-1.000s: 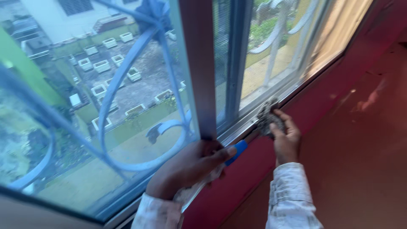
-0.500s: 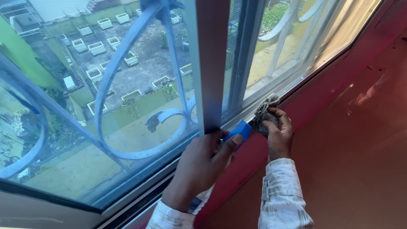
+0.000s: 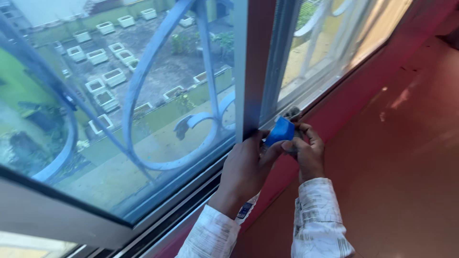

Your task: The person sprays a liquid from a bottle onto a window frame and glass, then wipes the surfaces with a cloth.

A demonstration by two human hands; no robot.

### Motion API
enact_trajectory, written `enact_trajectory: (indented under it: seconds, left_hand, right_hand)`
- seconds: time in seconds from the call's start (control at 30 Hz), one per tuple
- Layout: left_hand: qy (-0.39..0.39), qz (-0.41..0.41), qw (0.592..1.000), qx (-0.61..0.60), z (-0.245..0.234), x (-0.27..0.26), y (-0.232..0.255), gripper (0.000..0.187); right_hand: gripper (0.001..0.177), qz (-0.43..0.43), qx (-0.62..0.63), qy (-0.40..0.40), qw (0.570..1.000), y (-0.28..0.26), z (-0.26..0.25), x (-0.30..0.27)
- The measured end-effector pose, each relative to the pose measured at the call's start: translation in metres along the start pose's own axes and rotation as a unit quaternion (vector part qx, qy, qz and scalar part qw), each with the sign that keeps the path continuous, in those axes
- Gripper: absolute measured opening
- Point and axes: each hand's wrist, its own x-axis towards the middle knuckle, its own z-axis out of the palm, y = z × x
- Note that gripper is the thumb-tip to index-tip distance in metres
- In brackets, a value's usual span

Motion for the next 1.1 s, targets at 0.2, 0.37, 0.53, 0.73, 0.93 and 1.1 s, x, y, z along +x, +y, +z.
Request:
enact_trajectory:
  seconds: [0.2,0.37,0.53,0.73,0.93,1.1]
  left_hand:
    - [-0.067,-0.121,0.99,-0.031,-0.001,0.003,0.01,0.058]
    - [-0.055,-0.116,0.991,-0.038,0.0,0.005,0.017,0.059]
    - [-0.069,-0.156,0.983,-0.065,0.0,0.013,0.023,0.058]
    - [-0.033,-0.143,0.987,-0.065,0.006,0.011,0.025,0.06]
    - [-0.009,-0.118,0.993,-0.018,0.01,0.013,0.023,0.058]
    - [-0.035,-0.126,0.991,-0.014,0.007,0.012,0.02,0.057]
  right_hand:
    - [0.037,0.01,0.034,0.019,0.999,-0.016,-0.01,-0.014]
    - [0.043,-0.042,0.044,0.035,0.998,-0.02,-0.018,0.002]
    - [0.047,-0.067,0.022,0.035,0.997,-0.026,-0.019,0.023]
    - [0.049,-0.086,-0.091,-0.002,0.992,-0.03,-0.018,0.041]
    - [0.051,-0.101,-0.163,-0.025,0.981,-0.024,-0.024,0.054]
    - [0.051,-0.121,-0.179,-0.021,0.976,-0.015,-0.02,0.046]
